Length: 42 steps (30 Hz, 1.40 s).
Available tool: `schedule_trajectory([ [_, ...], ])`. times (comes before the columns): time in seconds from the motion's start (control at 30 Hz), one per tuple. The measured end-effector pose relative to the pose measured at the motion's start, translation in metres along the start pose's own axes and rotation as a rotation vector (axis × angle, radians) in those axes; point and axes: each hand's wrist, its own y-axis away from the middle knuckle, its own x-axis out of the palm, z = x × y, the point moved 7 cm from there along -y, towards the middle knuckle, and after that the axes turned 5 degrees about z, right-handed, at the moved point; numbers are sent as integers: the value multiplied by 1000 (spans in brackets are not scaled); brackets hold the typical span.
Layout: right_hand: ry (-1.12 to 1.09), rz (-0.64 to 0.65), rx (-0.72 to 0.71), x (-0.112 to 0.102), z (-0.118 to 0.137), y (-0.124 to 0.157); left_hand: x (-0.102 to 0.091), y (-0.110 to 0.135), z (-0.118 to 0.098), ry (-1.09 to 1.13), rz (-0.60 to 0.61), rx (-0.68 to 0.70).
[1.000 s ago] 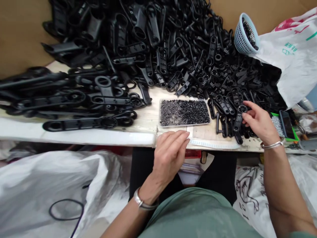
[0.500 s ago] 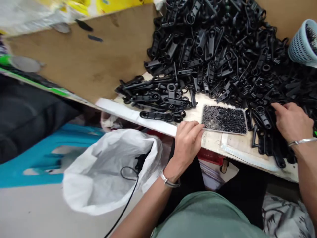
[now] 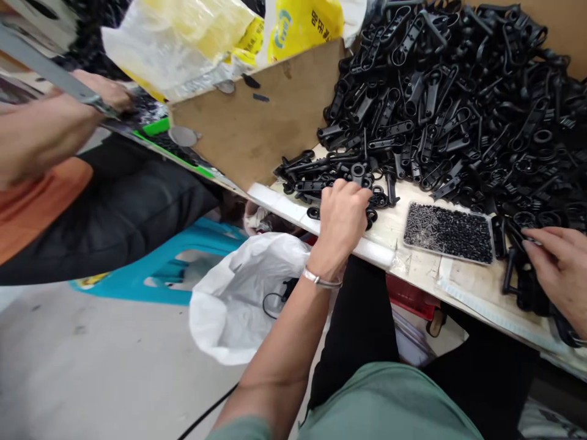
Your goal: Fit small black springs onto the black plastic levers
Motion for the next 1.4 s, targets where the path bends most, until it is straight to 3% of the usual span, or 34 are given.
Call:
schedule_trajectory([
  [0.13,-140,61,-51,5,20,-8,21,-22,-7,-80,71,99],
  [0.3,-242,85,-66,7,32,-12,34,-26,3,-76,133,108],
  [0.43,-422,85,49,7,30,-7,13,-24,3,84,141,26],
  [0.53,-741,132,276,13,25,-1,-6,-19,-18,519,131,9],
  [0.63,-1115,196,485,23,30,5,6,-6,-53,1098,376,-26],
  [0.73,-1307,204,517,26,39,9,27,15,-88,1431,656,-121],
  [0.9,-1429,266,586,35,46,30,41,34,-125,1471,871,-105],
  [1.1,-1663,192,770,46,49,58,44,43,-140,1453,948,-41],
  [1.2,-1663,160,769,50,48,65,48,48,-138,1438,913,-11],
  [1.27,-1617,187,744,53,48,69,46,49,-134,1307,778,75],
  [1.4,-1402,280,731,58,41,73,39,54,-134,790,458,331],
])
